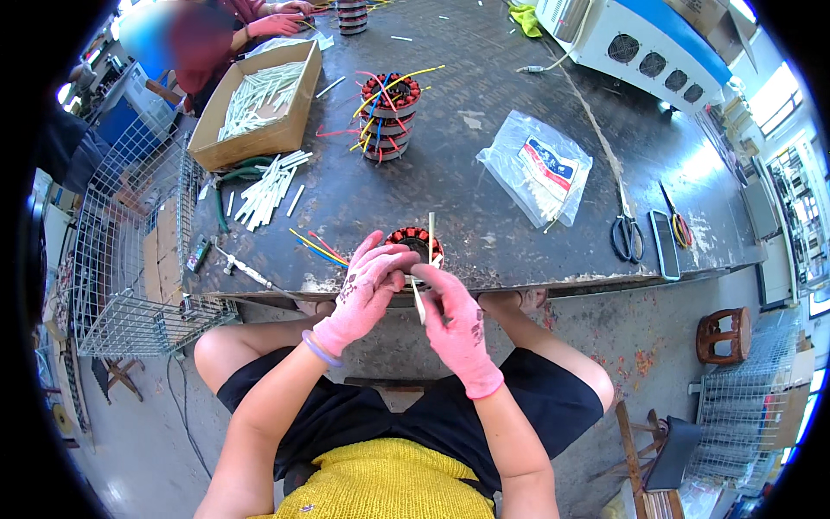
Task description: The person is assembling a motor stator at a workbench. They insert white insulating strips into the stator slots by hand and trim the excess wire using a pair of scissors.
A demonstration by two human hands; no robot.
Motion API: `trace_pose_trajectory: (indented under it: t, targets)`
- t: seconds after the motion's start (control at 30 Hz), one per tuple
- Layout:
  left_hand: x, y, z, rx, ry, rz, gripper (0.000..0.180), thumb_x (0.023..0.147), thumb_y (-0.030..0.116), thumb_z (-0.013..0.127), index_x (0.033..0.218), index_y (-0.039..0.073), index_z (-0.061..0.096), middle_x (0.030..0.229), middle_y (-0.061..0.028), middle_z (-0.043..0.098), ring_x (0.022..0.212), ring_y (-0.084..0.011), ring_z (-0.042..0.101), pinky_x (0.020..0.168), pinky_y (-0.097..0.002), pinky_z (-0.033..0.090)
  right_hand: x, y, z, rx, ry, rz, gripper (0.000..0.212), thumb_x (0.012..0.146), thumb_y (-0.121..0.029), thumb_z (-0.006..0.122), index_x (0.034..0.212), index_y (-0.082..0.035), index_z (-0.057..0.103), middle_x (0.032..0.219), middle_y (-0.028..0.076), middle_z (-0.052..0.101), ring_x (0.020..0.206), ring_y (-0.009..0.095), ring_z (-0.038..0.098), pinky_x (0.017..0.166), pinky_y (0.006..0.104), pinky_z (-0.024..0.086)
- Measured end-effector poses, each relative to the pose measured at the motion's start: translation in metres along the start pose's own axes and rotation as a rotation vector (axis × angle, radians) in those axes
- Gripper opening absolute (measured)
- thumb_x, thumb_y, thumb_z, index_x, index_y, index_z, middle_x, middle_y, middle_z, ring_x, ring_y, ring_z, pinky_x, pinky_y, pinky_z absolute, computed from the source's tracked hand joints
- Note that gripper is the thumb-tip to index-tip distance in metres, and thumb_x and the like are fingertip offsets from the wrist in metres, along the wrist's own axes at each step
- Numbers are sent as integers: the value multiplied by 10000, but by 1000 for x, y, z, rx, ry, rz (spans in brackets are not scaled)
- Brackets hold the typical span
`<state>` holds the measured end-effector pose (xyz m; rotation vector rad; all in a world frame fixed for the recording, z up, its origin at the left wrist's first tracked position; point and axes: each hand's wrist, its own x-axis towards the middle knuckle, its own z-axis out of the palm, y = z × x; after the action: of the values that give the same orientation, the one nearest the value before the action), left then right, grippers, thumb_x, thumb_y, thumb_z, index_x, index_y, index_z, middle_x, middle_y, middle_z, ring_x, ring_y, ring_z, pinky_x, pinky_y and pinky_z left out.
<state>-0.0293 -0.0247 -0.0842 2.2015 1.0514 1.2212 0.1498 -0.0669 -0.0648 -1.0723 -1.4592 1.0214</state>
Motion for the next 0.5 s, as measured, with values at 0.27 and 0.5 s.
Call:
trace_pose_trajectory:
  t: [0.27,0.5]
  targets:
    - [1,-1,5,129,17,33,400,788,4,648,1178,90,633,1094,-55,677,1164,-266,604,1157,-532,324,-7,11,25,566,106,241,46,1018,-101,538,1026,-69,569,896,15,632,659,40,511,564,182,384]
    - [3,-1,4,215,-24,99,313,728,19,693,1023,117,653,1006,-33,662,1117,-241,614,1154,-537,335,18,-6,22,99,154,79,87,986,-88,589,947,-10,594,773,37,591,721,72,527,640,268,463]
